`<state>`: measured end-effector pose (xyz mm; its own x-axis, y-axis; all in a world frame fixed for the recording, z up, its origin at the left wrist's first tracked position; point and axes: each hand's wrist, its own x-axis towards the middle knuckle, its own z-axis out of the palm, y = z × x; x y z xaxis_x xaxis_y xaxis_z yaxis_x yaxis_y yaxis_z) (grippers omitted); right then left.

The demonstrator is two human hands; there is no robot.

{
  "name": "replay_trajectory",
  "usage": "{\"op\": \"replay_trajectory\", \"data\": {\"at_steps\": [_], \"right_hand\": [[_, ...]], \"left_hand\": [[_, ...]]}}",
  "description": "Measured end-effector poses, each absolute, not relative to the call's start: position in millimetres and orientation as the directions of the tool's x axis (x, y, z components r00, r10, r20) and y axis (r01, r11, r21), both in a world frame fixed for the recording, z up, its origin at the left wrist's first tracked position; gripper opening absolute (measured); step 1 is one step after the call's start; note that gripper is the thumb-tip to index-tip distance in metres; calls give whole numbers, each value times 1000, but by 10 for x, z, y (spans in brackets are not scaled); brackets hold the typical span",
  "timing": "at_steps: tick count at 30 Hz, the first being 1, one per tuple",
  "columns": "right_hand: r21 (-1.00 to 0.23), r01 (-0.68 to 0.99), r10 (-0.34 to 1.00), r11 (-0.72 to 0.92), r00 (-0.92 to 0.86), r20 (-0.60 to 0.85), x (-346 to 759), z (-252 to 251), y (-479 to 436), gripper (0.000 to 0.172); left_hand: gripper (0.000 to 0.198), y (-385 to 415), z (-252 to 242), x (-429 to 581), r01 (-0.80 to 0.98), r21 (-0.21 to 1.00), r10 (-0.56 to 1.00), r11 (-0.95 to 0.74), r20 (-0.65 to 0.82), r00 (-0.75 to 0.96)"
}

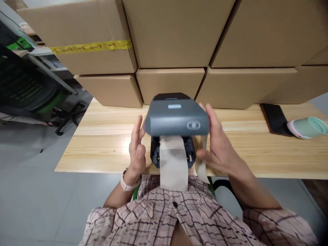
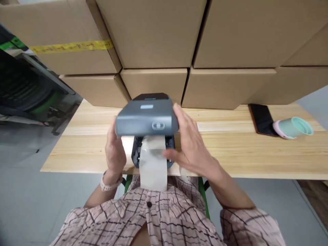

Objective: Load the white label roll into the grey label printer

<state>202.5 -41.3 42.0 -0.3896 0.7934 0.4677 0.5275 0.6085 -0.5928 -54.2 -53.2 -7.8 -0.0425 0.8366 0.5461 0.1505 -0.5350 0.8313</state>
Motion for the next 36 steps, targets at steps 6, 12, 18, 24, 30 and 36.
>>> {"op": "replay_trajectory", "data": {"at_steps": [6, 12, 18, 24, 30, 36], "right_hand": [[-547, 505, 710, 668, -212, 672, 1751, 833, 530, 81], [-592, 570, 780, 570, -149, 608, 1671, 922, 1297, 75], [-452, 645, 657, 617, -105, 747, 1624, 957, 1125, 72], [-246, 570, 572, 784, -511, 641, 1569, 699, 423, 44], [-328, 631, 640, 703, -762, -95, 1500, 501, 522, 90], [-306, 645, 601, 700, -764, -234, 1341, 508, 693, 108]], "left_hand": [[71, 124, 53, -618, 151, 821, 835, -550, 542, 96], [91, 241, -247, -635, 175, 943, 945, -284, 244, 216], [100, 143, -249, -647, 211, 946, 948, -244, 187, 259], [97, 88, -136, -642, 496, 849, 978, -184, 109, 176], [89, 10, 96, -597, 764, 645, 990, -29, -87, 111], [96, 24, 99, -602, 741, 670, 988, -36, -87, 127]]}}
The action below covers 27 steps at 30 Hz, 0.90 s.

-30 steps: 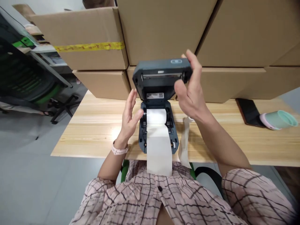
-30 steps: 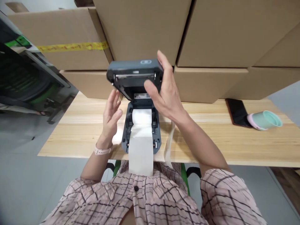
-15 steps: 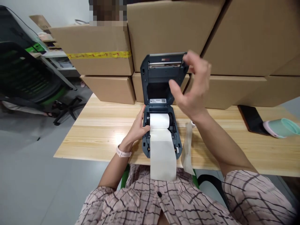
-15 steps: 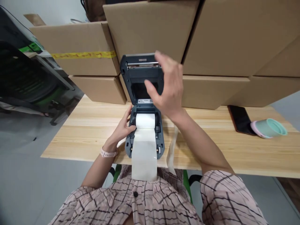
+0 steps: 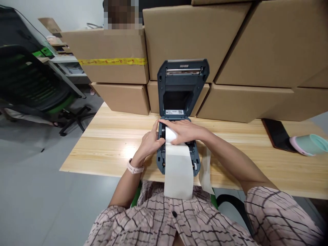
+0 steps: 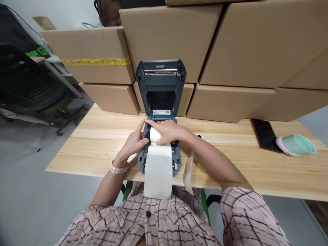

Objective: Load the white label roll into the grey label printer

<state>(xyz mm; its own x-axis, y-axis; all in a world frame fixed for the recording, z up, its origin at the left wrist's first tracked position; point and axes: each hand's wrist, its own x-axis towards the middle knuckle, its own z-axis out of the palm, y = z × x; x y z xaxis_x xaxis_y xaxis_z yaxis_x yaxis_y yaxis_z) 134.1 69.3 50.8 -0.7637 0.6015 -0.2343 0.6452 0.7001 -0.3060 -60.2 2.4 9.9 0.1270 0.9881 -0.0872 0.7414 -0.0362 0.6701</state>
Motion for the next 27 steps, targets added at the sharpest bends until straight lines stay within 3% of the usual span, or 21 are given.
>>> {"op": "replay_trajectory", "data": {"at_steps": [3, 7, 11, 17, 22, 27], "right_hand": [[-422, 567, 557, 707, -815, -161, 1442, 665, 656, 110], [-615, 328, 505, 717, -852, 134, 1863, 1002, 582, 99], [-675, 295, 644, 676, -682, 347, 2375, 1078, 621, 102], [-724, 523, 881, 450, -392, 265, 2726, 570, 888, 99], [-741, 572, 910, 353, -395, 128, 2578, 189, 1021, 100], [-687, 633, 902, 357, -425, 78, 2426, 27, 1019, 98]], "left_hand": [[93, 27, 90, -616, 750, 660, 987, -44, -89, 136], [91, 22, 84, -625, 748, 660, 986, -67, -70, 150], [91, 18, 80, -625, 753, 653, 987, -75, -61, 151], [90, 15, 87, -614, 756, 653, 987, -47, -86, 136], [90, 6, 98, -602, 744, 668, 989, -30, -91, 121], [91, 5, 83, -610, 740, 672, 989, -40, -81, 126]]}}
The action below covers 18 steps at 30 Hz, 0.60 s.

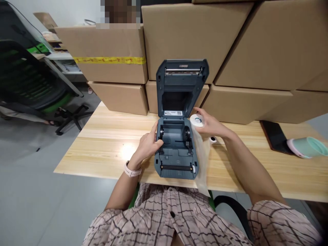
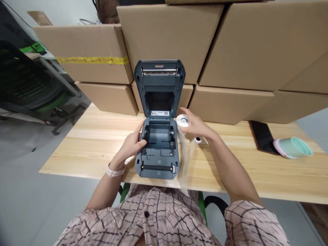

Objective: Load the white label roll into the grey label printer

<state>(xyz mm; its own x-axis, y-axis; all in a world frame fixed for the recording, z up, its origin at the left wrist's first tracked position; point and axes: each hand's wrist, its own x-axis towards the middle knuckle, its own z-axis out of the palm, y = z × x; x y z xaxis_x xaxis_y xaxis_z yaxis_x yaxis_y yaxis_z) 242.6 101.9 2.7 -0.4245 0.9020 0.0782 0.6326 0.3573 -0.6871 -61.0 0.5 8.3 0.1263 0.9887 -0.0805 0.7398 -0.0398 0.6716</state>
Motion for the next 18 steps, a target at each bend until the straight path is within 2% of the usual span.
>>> {"op": "replay_trajectory", "data": {"at_steps": [2, 4, 8, 10, 13, 15, 18], "right_hand": [[-751, 580, 903, 316, -427, 50, 2523, 21, 982, 104], [-860, 456, 899, 229, -437, 8, 2721, 25, 910, 106], [-970, 241, 856, 38, -509, -93, 3128, -39, 693, 89], [-963, 267, 800, -25, -572, -179, 3208, -124, 601, 82], [-930, 366, 757, -16, -604, -250, 3209, -233, 535, 56], [-949, 312, 763, 49, -625, -166, 3199, -217, 514, 46], [-978, 94, 768, 188, -634, 87, 3108, 20, 448, 58]], "left_hand": [[91, 6, 69, -617, 735, 676, 988, -53, -70, 135], [90, 6, 59, -622, 729, 681, 988, -68, -57, 145], [89, 2, 66, -617, 739, 669, 987, -75, -54, 149], [89, 2, 78, -612, 748, 659, 987, -76, -55, 149], [89, 3, 90, -607, 747, 659, 988, -85, -42, 149], [89, 1, 91, -606, 741, 666, 988, -81, -43, 147], [88, -7, 89, -608, 738, 671, 988, -78, -48, 148]]}}
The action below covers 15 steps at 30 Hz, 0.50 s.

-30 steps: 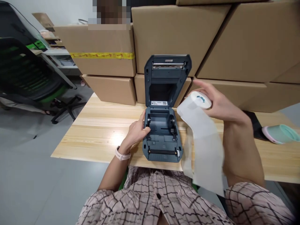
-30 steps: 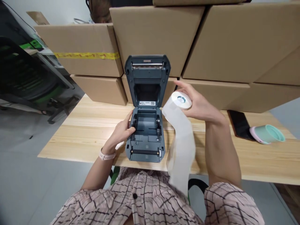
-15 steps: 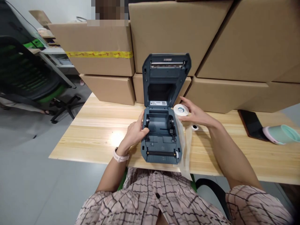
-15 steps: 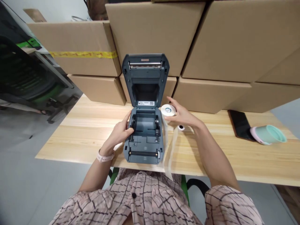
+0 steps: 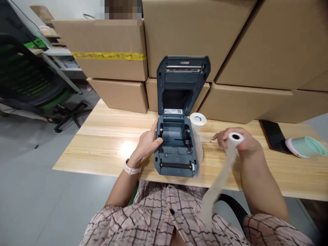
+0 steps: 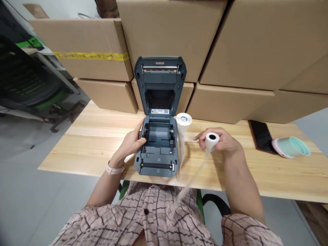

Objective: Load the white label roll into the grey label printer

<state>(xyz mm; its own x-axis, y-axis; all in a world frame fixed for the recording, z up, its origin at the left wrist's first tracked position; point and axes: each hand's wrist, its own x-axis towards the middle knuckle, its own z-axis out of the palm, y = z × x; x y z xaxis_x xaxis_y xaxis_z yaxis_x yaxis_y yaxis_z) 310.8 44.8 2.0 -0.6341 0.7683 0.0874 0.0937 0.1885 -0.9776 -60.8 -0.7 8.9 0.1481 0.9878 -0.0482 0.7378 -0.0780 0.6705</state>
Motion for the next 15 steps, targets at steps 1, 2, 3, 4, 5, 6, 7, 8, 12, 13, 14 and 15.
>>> {"op": "replay_trajectory", "data": {"at_steps": [1, 2, 3, 4, 5, 6, 7, 8, 12, 13, 14, 15], "right_hand": [[-970, 47, 755, 239, -637, 155, 3021, 146, 412, 60], [-955, 45, 735, 292, -650, 193, 2895, 278, 372, 60], [-933, 65, 707, 355, -671, 222, 2733, 406, 333, 57], [-888, 165, 680, 428, -707, 196, 2542, 515, 300, 50], [-812, 280, 675, 512, -716, 178, 2335, 595, 276, 45], [-726, 362, 670, 585, -720, 180, 2129, 638, 266, 41], [-634, 416, 646, 652, -742, 178, 1939, 644, 267, 38], [-551, 458, 627, 698, -763, 160, 1777, 615, 278, 35], [-338, 534, 580, 775, -814, 43, 1493, 344, 339, 34], [-310, 536, 576, 785, -816, 50, 1497, 286, 339, 36], [-292, 534, 576, 793, -814, 76, 1516, 243, 329, 38], [-282, 532, 578, 799, -808, 114, 1543, 217, 308, 41]], "left_hand": [[88, -9, 89, -608, 738, 671, 988, -75, -49, 145], [87, -11, 90, -608, 738, 671, 989, -70, -50, 139], [88, -11, 91, -608, 737, 673, 990, -64, -52, 133], [88, -10, 92, -607, 736, 674, 990, -55, -57, 127], [89, -7, 94, -606, 738, 673, 991, -47, -64, 121], [90, -4, 94, -604, 742, 669, 990, -42, -71, 120], [90, 0, 94, -603, 750, 661, 990, -39, -77, 119], [91, 3, 94, -602, 757, 652, 989, -40, -81, 121], [91, 6, 89, -604, 766, 639, 988, -65, -69, 142], [90, 3, 89, -604, 769, 636, 988, -69, -65, 142], [89, 1, 89, -604, 772, 632, 988, -71, -62, 141], [89, -2, 91, -604, 776, 627, 989, -69, -61, 138]]}}
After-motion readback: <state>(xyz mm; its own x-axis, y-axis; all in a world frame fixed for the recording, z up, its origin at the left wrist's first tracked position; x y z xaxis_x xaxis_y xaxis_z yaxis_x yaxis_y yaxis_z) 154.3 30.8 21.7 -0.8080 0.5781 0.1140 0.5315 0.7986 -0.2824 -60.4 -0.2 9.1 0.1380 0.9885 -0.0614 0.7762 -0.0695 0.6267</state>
